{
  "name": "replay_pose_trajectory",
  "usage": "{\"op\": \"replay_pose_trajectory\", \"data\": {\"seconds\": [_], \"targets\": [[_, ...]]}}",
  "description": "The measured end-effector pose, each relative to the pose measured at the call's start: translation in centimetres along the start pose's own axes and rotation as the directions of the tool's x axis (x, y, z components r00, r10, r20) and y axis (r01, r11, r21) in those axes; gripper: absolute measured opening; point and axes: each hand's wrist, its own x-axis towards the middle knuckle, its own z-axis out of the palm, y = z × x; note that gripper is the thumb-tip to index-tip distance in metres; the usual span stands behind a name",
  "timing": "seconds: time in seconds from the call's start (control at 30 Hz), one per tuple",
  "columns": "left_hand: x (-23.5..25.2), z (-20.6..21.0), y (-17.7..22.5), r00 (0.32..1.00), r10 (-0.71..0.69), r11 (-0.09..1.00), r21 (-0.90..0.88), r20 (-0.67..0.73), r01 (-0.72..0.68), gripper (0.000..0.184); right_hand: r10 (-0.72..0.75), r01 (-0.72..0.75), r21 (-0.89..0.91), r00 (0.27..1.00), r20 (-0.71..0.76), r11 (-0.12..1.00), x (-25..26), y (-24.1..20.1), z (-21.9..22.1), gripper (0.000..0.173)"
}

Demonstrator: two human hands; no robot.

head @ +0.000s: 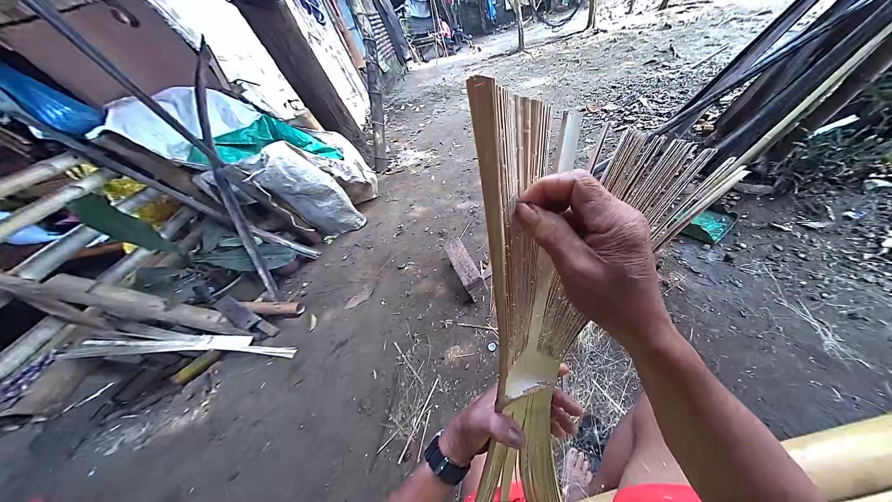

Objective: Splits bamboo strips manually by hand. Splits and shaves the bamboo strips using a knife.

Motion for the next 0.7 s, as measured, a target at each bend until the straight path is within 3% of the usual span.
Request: {"op": "replay_pose_trajectory", "data": {"seconds": [0.13, 0.3, 0.37, 0.43, 0.5, 0.57, 0.7], "targets": [[0.0, 0.0, 0.0, 1.0, -0.001, 1.0, 0.013, -0.001, 0.001, 0.102, -0.036, 0.051, 0.147, 0.994, -0.101, 0.988, 0.4, -0.6, -2.5, 0.016], [0.2, 0.1, -0.1, 1.0, -0.021, 0.999, 0.043, 0.007, 0.02, 0.101, 0.119, -0.093, 0.183, 0.984, -0.136, 0.979, 1.9, 0.3, -4.2, 0.019], [0.4, 0.4, -0.3, 1.0, -0.026, 0.997, 0.07, 0.008, 0.025, 0.099, 0.165, -0.163, 0.069, 0.986, -0.025, 0.984, 2.4, 0.0, -4.3, 0.049], [0.5, 0.6, -0.4, 1.0, -0.02, 0.997, 0.08, 0.02, 0.018, 0.098, 0.134, -0.133, -0.022, 0.988, 0.077, 0.991, 3.3, -0.1, -4.2, 0.071], [0.4, 0.6, -0.4, 1.0, -0.01, 0.997, 0.081, 0.027, 0.008, 0.096, 0.024, -0.025, 0.009, 0.991, 0.135, 1.0, 4.8, 0.0, -4.1, 0.064], [0.4, 0.5, -0.4, 0.999, -0.015, 0.997, 0.077, 0.04, 0.012, 0.094, -0.088, 0.077, 0.157, 0.994, 0.069, 0.985, 6.1, 0.7, -4.0, 0.035], [0.3, 0.3, -0.7, 0.997, -0.033, 0.997, 0.074, 0.066, 0.028, 0.093, -0.057, 0.102, 0.292, 0.986, -0.158, 0.951, 7.2, 1.2, -4.4, 0.022]]}}
